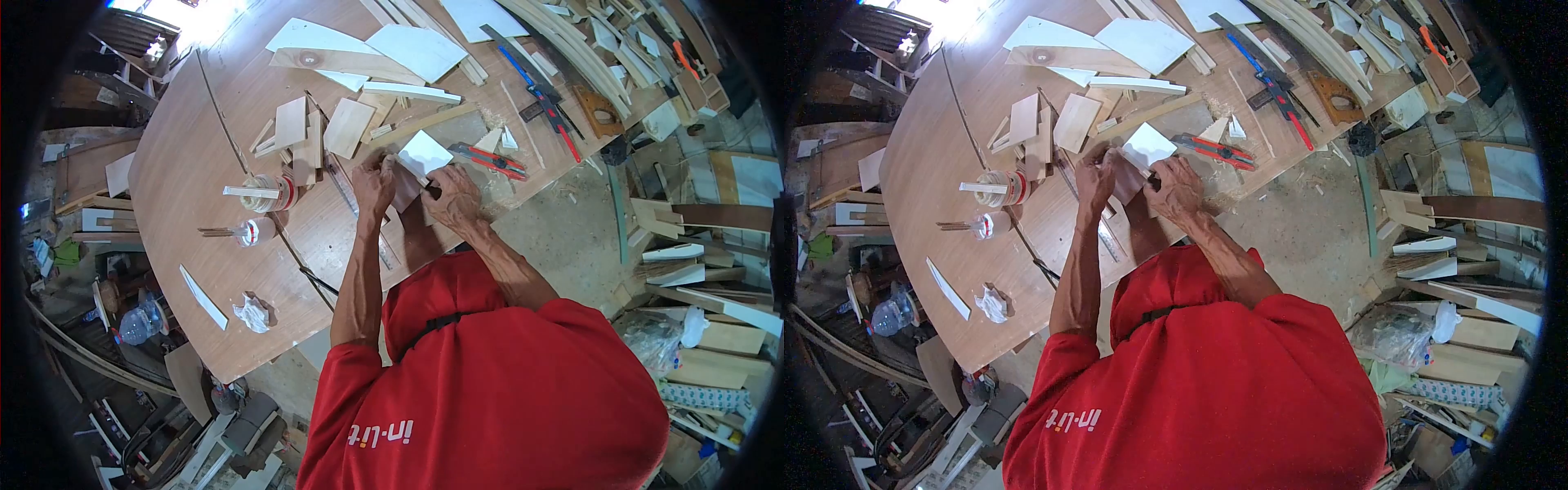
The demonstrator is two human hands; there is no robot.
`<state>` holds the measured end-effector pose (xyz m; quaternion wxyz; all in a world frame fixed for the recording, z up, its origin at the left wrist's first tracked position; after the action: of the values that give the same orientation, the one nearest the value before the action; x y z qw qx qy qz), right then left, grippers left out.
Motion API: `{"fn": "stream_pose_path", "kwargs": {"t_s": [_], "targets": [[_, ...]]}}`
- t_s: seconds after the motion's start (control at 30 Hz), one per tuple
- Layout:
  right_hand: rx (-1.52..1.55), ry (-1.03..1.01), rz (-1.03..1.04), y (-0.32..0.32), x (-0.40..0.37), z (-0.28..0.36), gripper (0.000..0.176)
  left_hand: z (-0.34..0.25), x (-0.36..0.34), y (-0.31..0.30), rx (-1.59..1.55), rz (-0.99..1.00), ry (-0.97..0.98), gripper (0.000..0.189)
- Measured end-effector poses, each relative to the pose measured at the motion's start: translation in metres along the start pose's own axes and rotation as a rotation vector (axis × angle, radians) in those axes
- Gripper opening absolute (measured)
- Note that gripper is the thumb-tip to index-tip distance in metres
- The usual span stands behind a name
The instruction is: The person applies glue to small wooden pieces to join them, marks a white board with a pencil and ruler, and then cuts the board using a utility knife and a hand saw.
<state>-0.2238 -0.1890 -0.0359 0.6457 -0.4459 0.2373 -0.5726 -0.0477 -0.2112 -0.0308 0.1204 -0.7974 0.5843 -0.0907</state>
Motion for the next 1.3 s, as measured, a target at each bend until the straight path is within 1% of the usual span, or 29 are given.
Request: {"fn": "stream_pose_path", "kwargs": {"t_s": [0.03,0.07,0.1,0.13,0.2,0.23,0.27,0.3,0.33,0.37,0.43,0.47,0.5,0.53,0.57,0.67,0.73,0.83,0.97,1.1,1.23,1.3], "targets": [[0.016,-0.009,0.005,-0.003,0.001,0.001,0.029,0.0,-0.001,-0.001,0.002,0.001,0.002,0.033],[0.018,-0.009,0.005,-0.007,0.0,0.002,0.029,0.0,-0.003,-0.004,0.029,-0.007,0.0,0.038],[0.026,0.035,0.026,-0.011,-0.002,0.002,0.034,-0.002,-0.005,-0.008,0.057,-0.016,-0.001,0.045],[0.035,0.08,0.046,-0.015,-0.002,0.0,0.039,-0.003,-0.009,-0.012,0.062,-0.017,0.001,0.045],[0.103,0.097,0.034,-0.026,-0.003,-0.006,0.04,-0.011,-0.023,-0.021,0.222,-0.06,0.07,0.057],[0.165,0.115,0.024,-0.03,-0.004,-0.011,0.041,-0.014,-0.029,-0.023,0.224,-0.058,0.07,0.057],[0.167,0.118,0.024,-0.029,-0.003,-0.015,0.041,-0.012,-0.035,-0.027,0.215,-0.076,-0.007,0.061],[0.085,0.107,0.01,-0.029,0.001,-0.019,0.039,-0.009,-0.041,-0.031,0.206,-0.093,-0.084,0.065],[0.004,0.096,-0.003,-0.029,0.003,-0.023,0.037,-0.004,-0.045,-0.034,0.27,-0.097,-0.078,0.063],[0.006,0.101,-0.004,-0.029,0.005,-0.027,0.037,-0.002,-0.048,-0.034,0.273,-0.093,-0.077,0.063],[0.026,0.115,0.139,-0.021,0.007,-0.031,0.038,0.004,-0.053,-0.034,0.312,-0.109,-0.145,0.064],[0.03,0.12,0.138,-0.02,0.006,-0.034,0.038,0.004,-0.055,-0.032,0.371,-0.111,-0.12,0.065],[0.03,0.081,0.133,-0.02,0.006,-0.034,0.038,0.0,-0.055,-0.03,0.376,-0.107,-0.12,0.065],[0.03,0.042,0.126,-0.02,0.005,-0.033,0.039,0.003,-0.056,-0.029,0.319,-0.098,-0.219,0.066],[0.035,0.044,0.125,-0.02,0.004,-0.033,0.039,0.006,-0.057,-0.026,0.261,-0.09,-0.317,0.066],[0.09,0.068,0.155,-0.02,0.002,-0.035,0.039,0.011,-0.055,-0.021,0.226,-0.078,-0.369,0.069],[0.186,-0.034,0.076,-0.02,0.004,-0.034,0.038,0.016,-0.055,-0.019,0.263,-0.095,-0.371,0.07],[0.167,0.034,0.132,-0.021,0.004,-0.033,0.04,0.01,-0.053,-0.015,0.293,-0.121,-0.386,0.073],[0.123,0.05,0.185,-0.014,0.004,-0.039,0.04,0.009,-0.053,-0.012,0.281,-0.163,-0.39,0.074],[0.101,-0.01,0.166,-0.013,0.003,-0.039,0.038,0.009,-0.051,-0.012,0.283,-0.166,-0.36,0.072],[0.079,-0.075,0.114,-0.017,0.0,-0.038,0.036,0.018,-0.049,-0.014,0.216,-0.157,-0.41,0.073],[0.093,-0.058,0.145,-0.02,-0.001,-0.037,0.036,0.023,-0.048,-0.015,0.206,-0.156,-0.427,0.072]]}}
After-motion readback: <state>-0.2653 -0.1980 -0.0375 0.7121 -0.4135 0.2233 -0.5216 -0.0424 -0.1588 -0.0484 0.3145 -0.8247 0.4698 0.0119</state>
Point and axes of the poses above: each hand's wrist, its own x-axis towards the middle knuckle, its own y-axis out of the palm, z = x × y, the point moved 6 cm from there along x, towards the middle knuckle, and after that the axes turned 12 degrees about -x, right-handed, at the moved point
